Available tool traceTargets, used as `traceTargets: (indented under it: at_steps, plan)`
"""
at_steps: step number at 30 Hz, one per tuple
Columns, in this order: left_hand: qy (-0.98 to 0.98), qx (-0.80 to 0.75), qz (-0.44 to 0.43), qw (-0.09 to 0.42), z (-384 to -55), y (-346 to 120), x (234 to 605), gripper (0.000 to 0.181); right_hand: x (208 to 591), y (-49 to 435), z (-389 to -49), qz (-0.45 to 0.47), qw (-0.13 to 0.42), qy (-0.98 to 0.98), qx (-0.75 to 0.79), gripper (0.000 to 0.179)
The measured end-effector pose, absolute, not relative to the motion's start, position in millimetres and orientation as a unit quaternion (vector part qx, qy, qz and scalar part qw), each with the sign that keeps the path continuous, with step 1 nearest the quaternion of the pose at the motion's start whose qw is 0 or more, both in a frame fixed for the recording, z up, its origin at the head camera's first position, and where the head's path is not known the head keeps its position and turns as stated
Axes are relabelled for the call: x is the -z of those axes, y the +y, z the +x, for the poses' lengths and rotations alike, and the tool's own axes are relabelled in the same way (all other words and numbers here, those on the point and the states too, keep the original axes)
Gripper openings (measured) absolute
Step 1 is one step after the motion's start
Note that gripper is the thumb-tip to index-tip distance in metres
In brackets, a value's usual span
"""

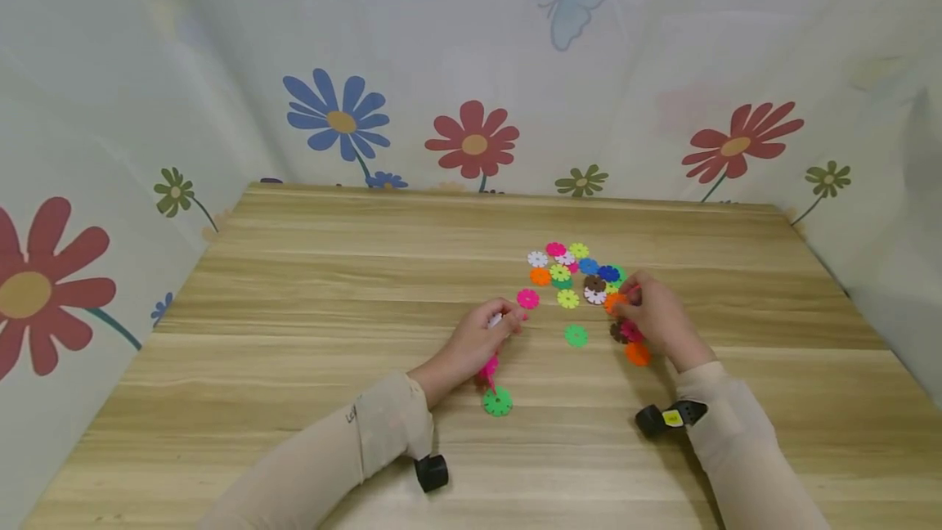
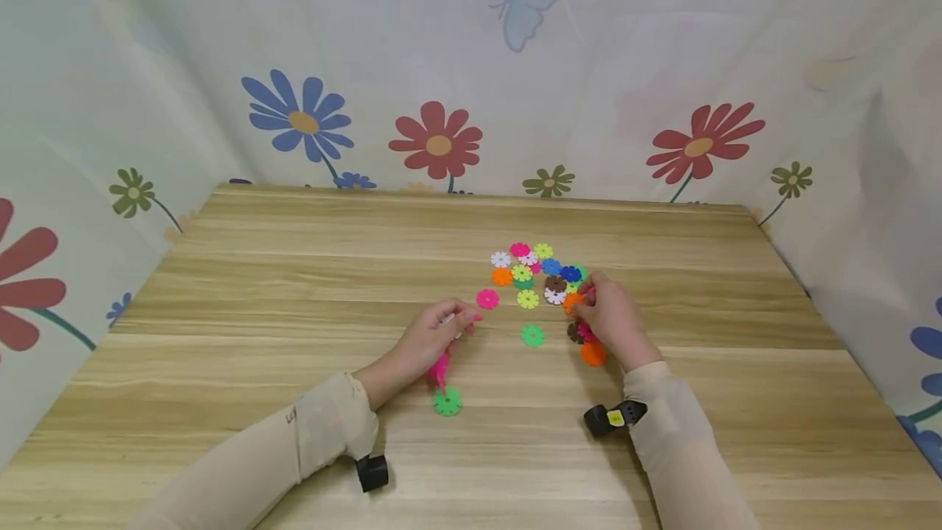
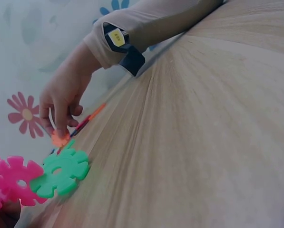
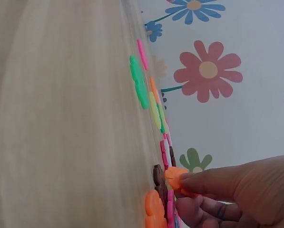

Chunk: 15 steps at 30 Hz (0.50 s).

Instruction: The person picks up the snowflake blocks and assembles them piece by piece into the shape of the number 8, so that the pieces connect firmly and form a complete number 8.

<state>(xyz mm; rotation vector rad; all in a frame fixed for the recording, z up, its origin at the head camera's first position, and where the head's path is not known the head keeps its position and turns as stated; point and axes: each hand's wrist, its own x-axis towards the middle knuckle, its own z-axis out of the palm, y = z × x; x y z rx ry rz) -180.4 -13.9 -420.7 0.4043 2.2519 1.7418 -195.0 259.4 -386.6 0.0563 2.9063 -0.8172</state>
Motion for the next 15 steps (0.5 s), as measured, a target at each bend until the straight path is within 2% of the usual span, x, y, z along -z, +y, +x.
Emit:
traceTargets:
  at_steps: [8,15]
  plan:
    - [0.768,-0.612,0.134,0.130,-181.2,-14.3,421.0,0.033,384.2,251.7,-190.8,-0.031,0.001,0.957,0.289,0.018]
    - [0.759,-0.618,0.143,0.147,-180.6,-15.7,420.7,0.032,383.5,233.6,-187.3,-0.072,0.048,0.907,0.413,0.019]
